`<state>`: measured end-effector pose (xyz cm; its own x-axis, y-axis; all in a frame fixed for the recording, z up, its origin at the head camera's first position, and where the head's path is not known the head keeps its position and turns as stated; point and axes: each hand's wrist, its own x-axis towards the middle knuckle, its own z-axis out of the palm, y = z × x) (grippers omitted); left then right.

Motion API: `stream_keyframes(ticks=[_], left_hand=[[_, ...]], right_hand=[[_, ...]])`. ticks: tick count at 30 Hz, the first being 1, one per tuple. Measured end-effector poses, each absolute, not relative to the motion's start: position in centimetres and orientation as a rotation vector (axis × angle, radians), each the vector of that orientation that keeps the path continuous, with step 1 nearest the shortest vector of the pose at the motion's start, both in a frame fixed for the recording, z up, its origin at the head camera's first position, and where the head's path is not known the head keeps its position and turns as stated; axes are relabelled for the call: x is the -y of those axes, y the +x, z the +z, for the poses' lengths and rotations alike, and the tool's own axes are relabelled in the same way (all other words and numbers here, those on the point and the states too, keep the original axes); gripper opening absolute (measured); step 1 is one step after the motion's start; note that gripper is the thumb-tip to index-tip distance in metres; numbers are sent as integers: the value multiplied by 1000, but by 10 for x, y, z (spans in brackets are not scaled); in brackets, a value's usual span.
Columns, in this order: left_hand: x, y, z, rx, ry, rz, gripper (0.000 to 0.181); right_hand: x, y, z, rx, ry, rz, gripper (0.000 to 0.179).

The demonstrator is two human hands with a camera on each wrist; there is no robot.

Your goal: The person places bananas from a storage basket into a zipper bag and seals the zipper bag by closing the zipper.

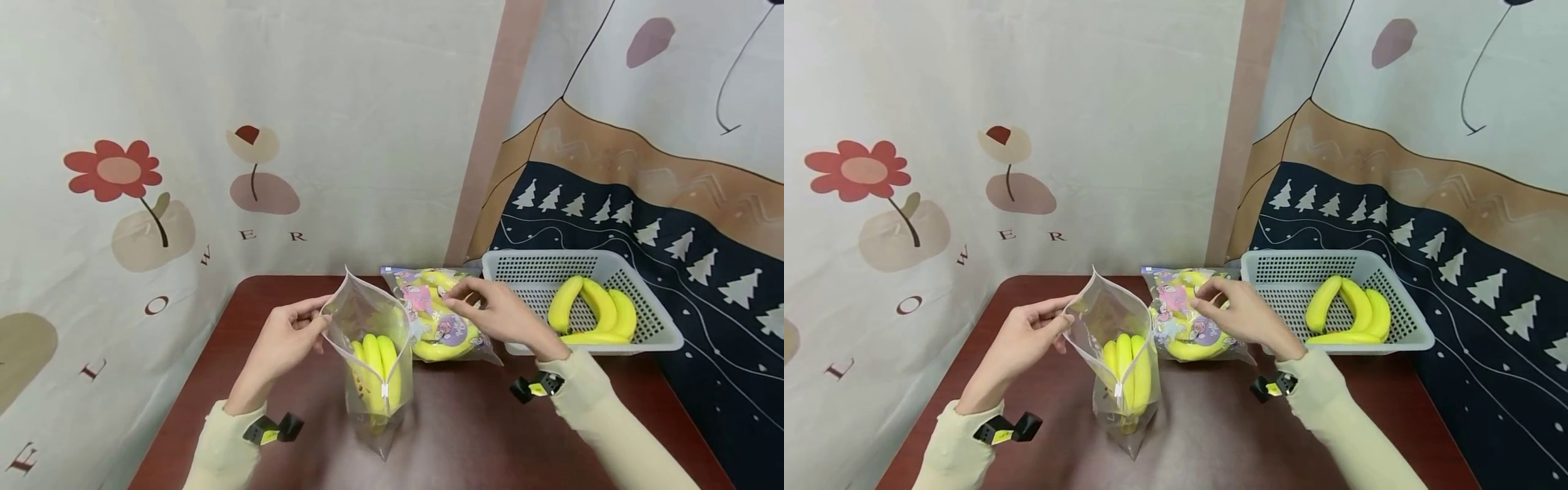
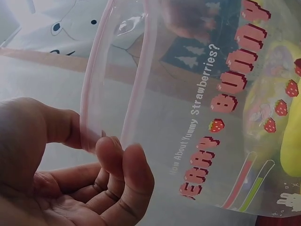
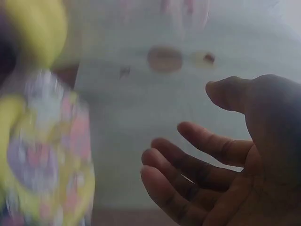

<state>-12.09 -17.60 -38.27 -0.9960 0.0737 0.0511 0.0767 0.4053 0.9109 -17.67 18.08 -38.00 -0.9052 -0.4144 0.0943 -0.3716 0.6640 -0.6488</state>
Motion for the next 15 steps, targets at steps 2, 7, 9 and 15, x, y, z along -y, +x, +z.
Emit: stream_keyframes(ticks=[2,7,9,15], left_hand=[[177,-121,-384,2629,-140,-1714,39],[177,-120,-385,2614,-136,-1731,39],[177,-119,-385,2608,-142,-1736,39],[178,-119,-387,2596,-166,-1744,39]], right_hand=[[-192,-184,-382,-2852,-642,-1012,30],[-216,-198,-386,-2957,-586,-831,49],[-224,-203,-388,-2984,-565,-761,56],[-249,-221,-395,-3011,-536,-608,65]])
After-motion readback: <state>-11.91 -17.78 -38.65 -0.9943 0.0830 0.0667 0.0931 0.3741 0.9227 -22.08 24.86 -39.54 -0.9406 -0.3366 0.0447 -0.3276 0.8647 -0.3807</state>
